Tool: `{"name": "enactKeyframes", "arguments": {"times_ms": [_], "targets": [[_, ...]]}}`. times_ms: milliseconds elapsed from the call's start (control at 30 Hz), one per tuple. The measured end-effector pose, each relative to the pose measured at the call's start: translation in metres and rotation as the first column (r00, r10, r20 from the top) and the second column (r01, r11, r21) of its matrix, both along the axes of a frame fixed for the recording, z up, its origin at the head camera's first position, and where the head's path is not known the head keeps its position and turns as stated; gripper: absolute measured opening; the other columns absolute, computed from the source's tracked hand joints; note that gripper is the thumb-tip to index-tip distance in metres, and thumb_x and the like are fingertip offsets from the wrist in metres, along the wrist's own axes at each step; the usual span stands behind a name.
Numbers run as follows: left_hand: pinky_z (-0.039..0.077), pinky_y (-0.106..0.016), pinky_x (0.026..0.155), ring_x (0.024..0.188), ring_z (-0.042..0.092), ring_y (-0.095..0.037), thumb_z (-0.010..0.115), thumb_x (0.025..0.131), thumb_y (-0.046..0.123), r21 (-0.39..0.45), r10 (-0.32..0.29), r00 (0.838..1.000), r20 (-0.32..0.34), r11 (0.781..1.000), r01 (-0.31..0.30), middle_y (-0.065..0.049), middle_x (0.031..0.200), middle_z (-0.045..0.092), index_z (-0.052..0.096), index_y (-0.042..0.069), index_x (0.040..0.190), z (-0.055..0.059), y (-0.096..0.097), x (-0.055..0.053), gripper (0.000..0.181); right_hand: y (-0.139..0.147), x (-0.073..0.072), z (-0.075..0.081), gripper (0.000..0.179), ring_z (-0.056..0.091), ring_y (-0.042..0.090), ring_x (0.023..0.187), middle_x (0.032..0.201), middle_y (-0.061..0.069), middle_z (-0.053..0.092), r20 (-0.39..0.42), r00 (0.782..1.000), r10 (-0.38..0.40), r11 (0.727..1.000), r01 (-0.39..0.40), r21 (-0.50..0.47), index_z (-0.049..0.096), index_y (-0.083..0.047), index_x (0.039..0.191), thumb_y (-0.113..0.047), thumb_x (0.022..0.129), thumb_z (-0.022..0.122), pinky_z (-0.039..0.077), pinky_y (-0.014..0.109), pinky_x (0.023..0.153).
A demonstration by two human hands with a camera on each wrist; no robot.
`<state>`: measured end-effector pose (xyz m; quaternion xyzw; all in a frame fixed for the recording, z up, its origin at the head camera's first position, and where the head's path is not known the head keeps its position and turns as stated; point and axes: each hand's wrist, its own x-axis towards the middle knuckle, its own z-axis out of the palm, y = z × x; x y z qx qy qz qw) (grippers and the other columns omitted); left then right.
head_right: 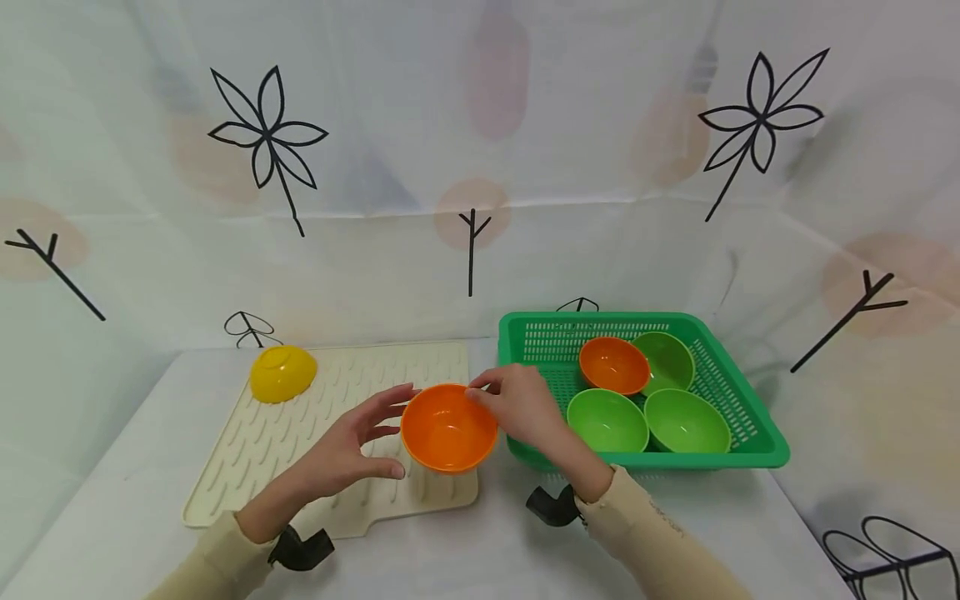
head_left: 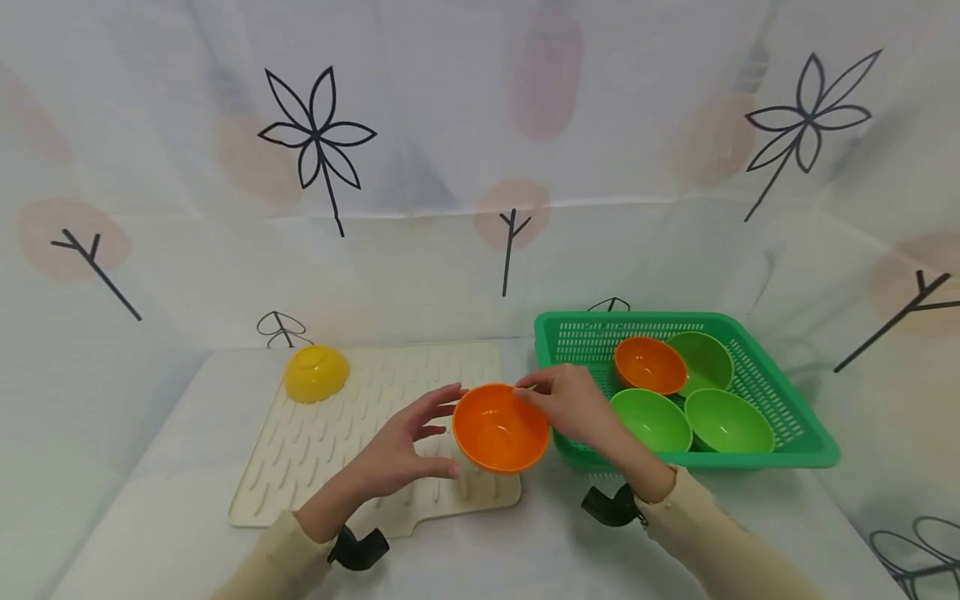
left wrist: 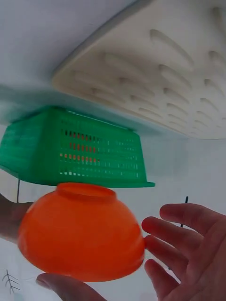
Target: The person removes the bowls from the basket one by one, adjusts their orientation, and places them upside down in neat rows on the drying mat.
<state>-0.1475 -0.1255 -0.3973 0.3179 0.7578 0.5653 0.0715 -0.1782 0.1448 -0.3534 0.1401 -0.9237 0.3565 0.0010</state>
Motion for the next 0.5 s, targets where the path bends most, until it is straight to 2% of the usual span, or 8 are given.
{"name": "enactKeyframes", "arguments": {"times_ms": [67, 233, 500], "targets": [[0.043, -0.059, 0.103, 0.134, 0.045, -0.024, 0.083, 0.083, 0.029, 0.012, 0.009, 1.000, 0.007, 1.000, -0.009, 0.001, 0.153, 0.042, 0.037, 0.018, 0.154, 0.000, 0.004, 0.004, 0.086, -0.003, 0.000, 0.000, 0.016, 0.061, 0.017, 0.077, 0.088, 0.000, 0.072, 0.001, 1.000, -0.009, 1.000, 0.009, -0.001, 0.079, -0.010, 0.100, -0.022, 0.092, 0.073, 0.056, 0.027, 0.063], [0.047, -0.056, 0.101, 0.133, 0.044, -0.023, 0.083, 0.082, 0.027, 0.017, 0.079, 0.997, 0.020, 0.997, -0.079, 0.003, 0.150, 0.044, 0.038, 0.020, 0.152, 0.000, 0.012, 0.011, 0.083, -0.007, 0.000, -0.003, 0.015, 0.061, 0.014, 0.072, 0.083, -0.002, 0.071, -0.014, 1.000, -0.011, 0.999, 0.010, -0.034, 0.079, -0.009, 0.098, -0.021, 0.092, 0.074, 0.056, 0.027, 0.060], [0.048, -0.049, 0.100, 0.134, 0.042, -0.022, 0.083, 0.082, 0.020, 0.013, 0.131, 0.991, 0.017, 0.991, -0.132, 0.004, 0.149, 0.044, 0.036, 0.023, 0.152, -0.003, 0.014, 0.012, 0.084, -0.012, 0.002, -0.005, 0.012, 0.059, 0.014, 0.063, 0.076, -0.002, 0.070, -0.025, 1.000, 0.003, 0.995, -0.006, -0.097, 0.078, -0.008, 0.094, -0.019, 0.092, 0.073, 0.053, 0.028, 0.055]]}}
